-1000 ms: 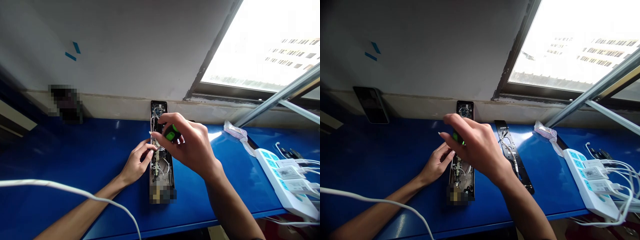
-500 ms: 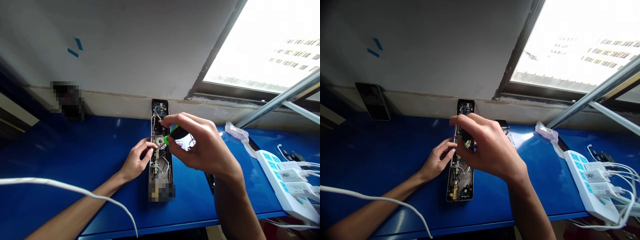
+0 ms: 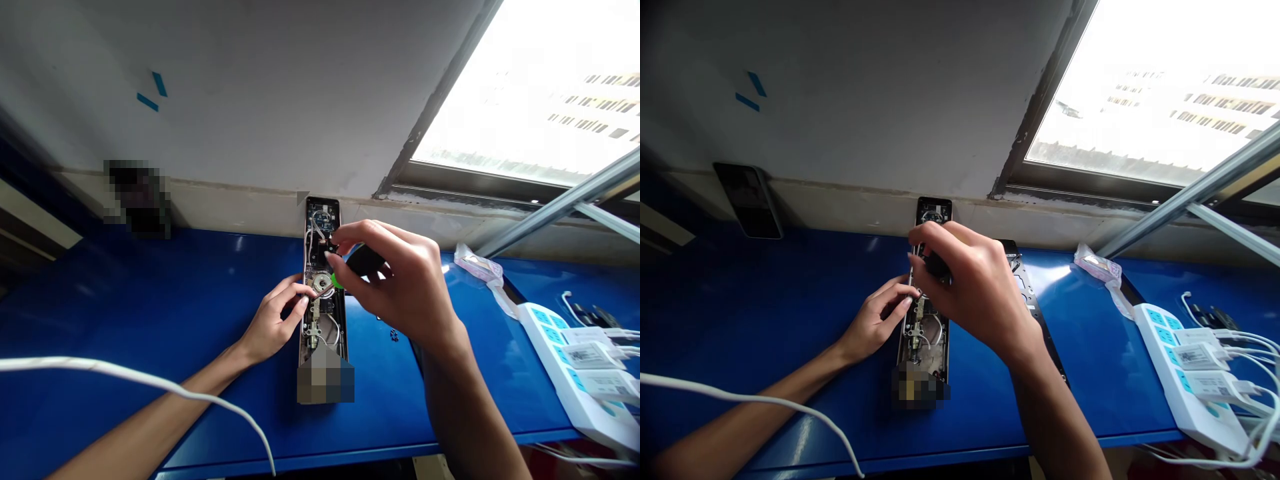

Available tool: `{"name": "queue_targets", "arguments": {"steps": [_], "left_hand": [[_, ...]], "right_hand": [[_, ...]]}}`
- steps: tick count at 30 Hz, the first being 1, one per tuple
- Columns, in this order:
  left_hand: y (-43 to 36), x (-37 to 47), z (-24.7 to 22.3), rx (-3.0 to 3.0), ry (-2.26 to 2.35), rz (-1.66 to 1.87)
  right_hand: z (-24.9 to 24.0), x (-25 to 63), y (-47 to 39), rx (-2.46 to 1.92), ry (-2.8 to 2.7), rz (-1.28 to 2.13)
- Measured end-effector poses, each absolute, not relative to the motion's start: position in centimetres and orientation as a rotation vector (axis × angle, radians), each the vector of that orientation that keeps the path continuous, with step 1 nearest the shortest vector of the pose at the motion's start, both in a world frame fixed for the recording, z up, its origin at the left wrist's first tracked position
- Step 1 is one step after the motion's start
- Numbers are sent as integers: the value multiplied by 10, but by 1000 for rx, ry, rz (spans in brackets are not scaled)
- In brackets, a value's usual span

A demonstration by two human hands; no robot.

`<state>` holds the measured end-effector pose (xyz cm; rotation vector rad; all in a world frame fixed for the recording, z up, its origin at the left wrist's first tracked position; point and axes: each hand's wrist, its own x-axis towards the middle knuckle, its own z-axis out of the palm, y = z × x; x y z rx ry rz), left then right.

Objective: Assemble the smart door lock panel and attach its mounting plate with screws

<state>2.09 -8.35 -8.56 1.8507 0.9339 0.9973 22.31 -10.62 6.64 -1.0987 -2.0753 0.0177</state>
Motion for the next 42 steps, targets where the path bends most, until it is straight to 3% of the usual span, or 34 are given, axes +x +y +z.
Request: {"name": "queue_targets", "arguments": {"steps": [42], "left_hand": [[-84,20,-83,1894,925,1002]], "right_hand": [[70,224,-110,-1012,-2178,99]]}}
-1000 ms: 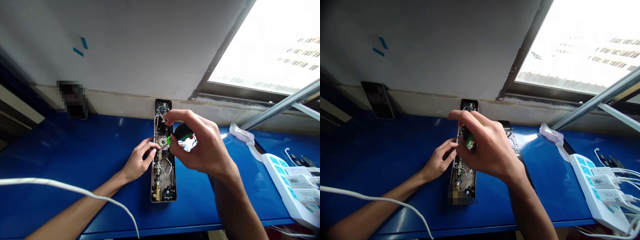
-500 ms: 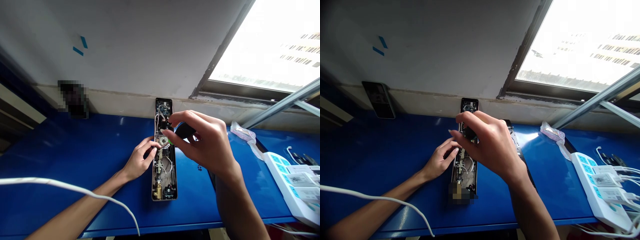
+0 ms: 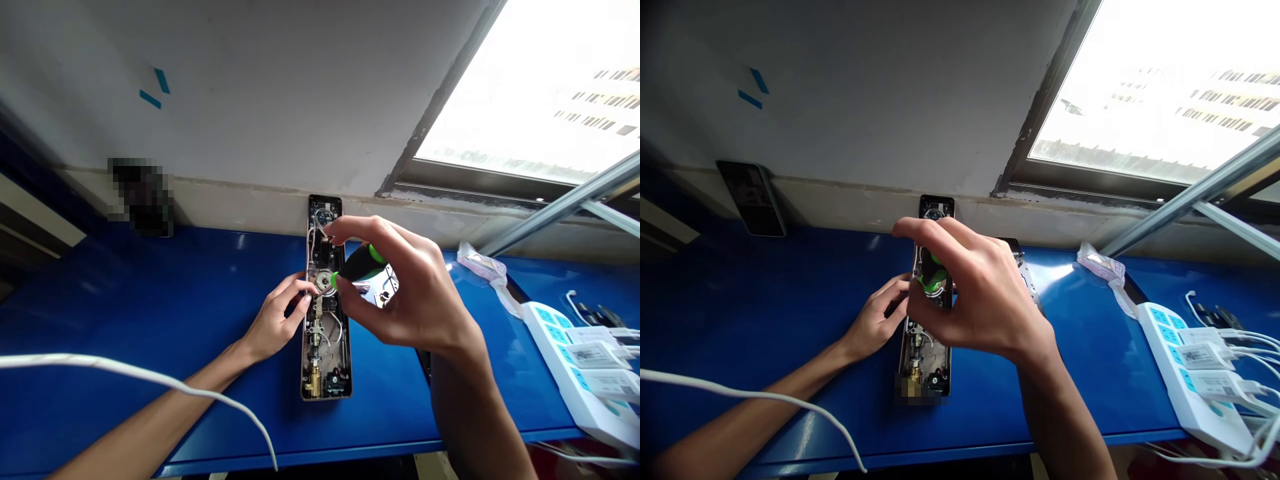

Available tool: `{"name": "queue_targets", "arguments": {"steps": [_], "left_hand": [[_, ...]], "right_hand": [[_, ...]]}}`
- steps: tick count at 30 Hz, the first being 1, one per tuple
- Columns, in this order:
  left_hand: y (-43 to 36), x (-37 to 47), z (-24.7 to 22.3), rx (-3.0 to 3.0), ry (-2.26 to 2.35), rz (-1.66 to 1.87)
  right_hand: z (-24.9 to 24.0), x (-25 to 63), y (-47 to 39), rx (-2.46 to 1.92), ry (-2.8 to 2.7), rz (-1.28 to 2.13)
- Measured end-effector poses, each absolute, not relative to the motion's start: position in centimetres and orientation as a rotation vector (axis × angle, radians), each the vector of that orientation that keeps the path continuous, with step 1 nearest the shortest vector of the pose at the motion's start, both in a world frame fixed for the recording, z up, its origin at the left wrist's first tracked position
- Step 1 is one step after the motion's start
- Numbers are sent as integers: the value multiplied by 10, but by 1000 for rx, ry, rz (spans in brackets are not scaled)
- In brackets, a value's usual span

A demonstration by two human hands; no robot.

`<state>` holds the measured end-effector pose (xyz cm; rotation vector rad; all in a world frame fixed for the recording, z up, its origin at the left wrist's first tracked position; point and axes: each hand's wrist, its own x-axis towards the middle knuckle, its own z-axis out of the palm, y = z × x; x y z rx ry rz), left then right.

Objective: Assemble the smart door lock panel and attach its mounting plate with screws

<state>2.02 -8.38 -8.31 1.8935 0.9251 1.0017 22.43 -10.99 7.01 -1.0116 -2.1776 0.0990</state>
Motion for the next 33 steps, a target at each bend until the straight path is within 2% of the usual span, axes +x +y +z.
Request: {"name": "queue_targets", "arguments": {"steps": [3,17,25,33], "left_hand": [[-84,20,-85,1879,931,976],[-85,21,-87,1841,995,977],[-85,16,-82,2214,1034,1141],[-82,35,-78,2519,817,1311]], "right_hand": [[70,224,-109,-1064,-2130,26],[73,229,-109,-1065,-2168,112],[82,235,-116,-1085,-2063,122],[93,251,-125,-1091,-2041,159]]}}
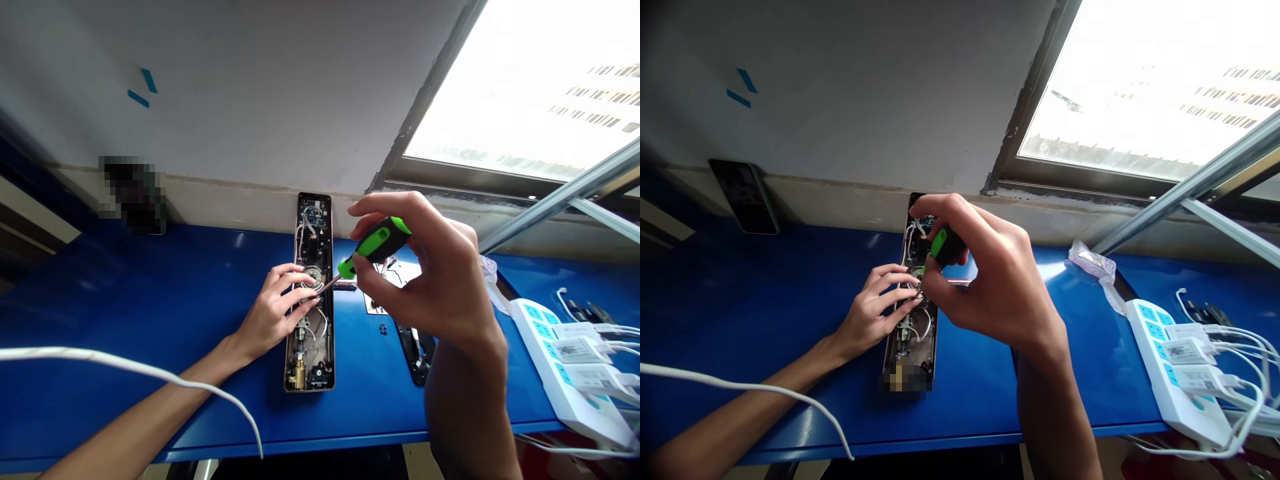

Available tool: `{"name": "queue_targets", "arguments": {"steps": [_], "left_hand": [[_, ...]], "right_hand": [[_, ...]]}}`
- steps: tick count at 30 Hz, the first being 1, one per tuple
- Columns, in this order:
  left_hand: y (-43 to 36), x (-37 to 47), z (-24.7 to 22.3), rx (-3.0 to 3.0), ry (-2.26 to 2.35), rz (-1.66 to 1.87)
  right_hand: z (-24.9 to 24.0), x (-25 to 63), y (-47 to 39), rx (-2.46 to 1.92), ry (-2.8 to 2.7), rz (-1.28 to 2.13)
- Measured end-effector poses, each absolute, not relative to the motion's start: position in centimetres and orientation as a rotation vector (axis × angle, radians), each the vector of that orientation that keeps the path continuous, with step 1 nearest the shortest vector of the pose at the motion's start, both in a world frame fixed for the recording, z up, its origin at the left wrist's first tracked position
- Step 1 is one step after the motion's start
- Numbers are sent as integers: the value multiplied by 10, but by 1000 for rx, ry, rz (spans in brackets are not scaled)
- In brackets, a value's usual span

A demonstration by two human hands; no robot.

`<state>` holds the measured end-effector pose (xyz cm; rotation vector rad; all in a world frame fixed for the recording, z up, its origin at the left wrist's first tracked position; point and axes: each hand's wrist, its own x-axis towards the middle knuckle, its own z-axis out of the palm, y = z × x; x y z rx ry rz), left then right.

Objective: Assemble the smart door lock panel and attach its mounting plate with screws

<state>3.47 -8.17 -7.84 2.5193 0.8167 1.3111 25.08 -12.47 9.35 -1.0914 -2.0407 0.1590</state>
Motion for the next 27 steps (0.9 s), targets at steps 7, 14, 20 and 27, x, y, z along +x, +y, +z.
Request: {"name": "queue_targets", "arguments": {"steps": [7,14,20,27], "left_hand": [[-75,57,-47,2781,636,1099],[-65,134,-40,3074,300,288],[-61,165,-65,3022,262,273],[-63,162,-56,3073,328,54]], "right_hand": [[106,293,-132,-1250,-2213,86],[104,327,-132,-1566,-2359,171],[107,337,-137,-1578,-2304,237],[108,339,-138,-1541,-2292,244]]}}
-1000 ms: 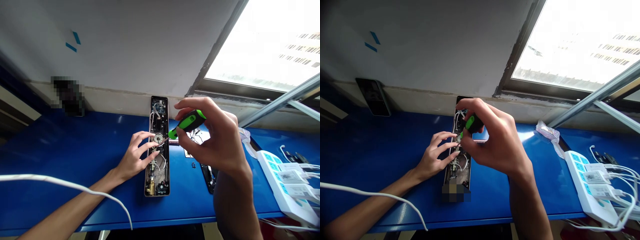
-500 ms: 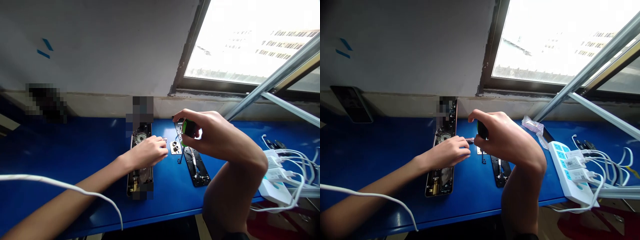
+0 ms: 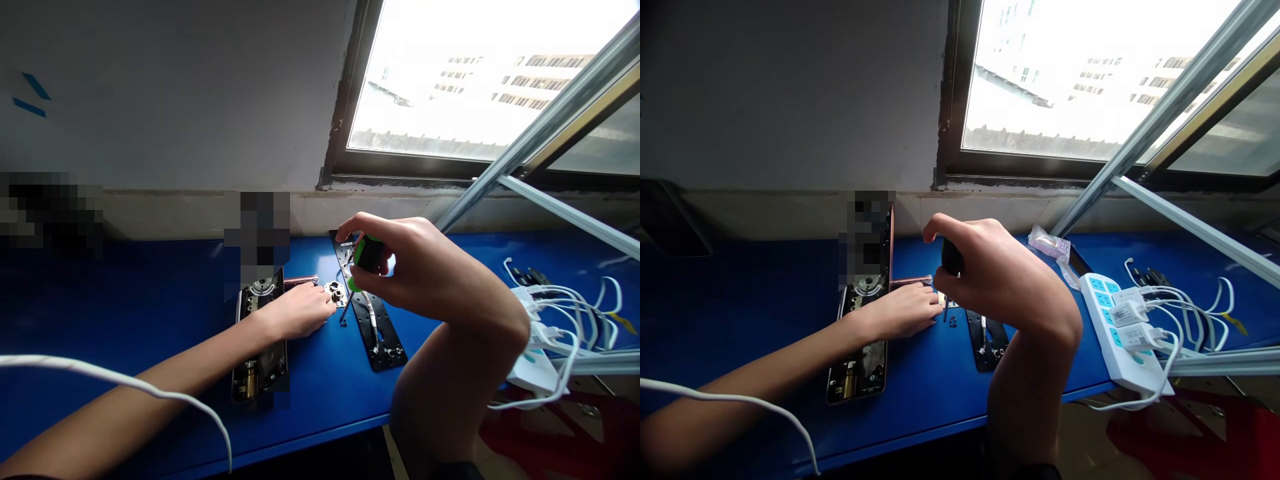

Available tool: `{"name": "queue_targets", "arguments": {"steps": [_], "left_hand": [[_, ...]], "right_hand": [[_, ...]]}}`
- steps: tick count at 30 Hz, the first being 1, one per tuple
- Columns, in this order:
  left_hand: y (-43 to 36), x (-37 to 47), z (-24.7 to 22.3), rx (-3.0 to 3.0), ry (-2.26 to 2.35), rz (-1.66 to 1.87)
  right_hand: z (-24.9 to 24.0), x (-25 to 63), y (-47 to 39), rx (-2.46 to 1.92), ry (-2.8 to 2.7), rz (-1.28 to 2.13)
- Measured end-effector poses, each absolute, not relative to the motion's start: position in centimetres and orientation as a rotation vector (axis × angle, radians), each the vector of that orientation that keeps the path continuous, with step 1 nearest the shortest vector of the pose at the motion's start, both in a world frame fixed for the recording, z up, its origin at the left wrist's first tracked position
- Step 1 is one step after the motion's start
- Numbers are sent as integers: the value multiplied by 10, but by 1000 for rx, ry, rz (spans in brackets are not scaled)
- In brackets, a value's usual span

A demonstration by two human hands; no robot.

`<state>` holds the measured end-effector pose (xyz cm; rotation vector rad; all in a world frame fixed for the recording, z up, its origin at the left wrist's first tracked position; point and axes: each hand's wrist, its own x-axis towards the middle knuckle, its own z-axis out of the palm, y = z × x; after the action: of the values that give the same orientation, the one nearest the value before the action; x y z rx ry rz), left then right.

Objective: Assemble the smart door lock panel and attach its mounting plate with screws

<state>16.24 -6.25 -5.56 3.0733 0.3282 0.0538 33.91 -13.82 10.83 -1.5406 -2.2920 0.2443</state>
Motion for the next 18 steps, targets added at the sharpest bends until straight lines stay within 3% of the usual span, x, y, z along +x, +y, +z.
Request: {"name": "queue_targets", "arguments": {"steps": [10,18], "left_hand": [[-61,79,-33,2771,463,734],[-66,5,-65,2641,816,1108]], "right_hand": [[106,320,-131,-1293,-2346,293],[98,279,-121,-1068,-2203,267]]}}
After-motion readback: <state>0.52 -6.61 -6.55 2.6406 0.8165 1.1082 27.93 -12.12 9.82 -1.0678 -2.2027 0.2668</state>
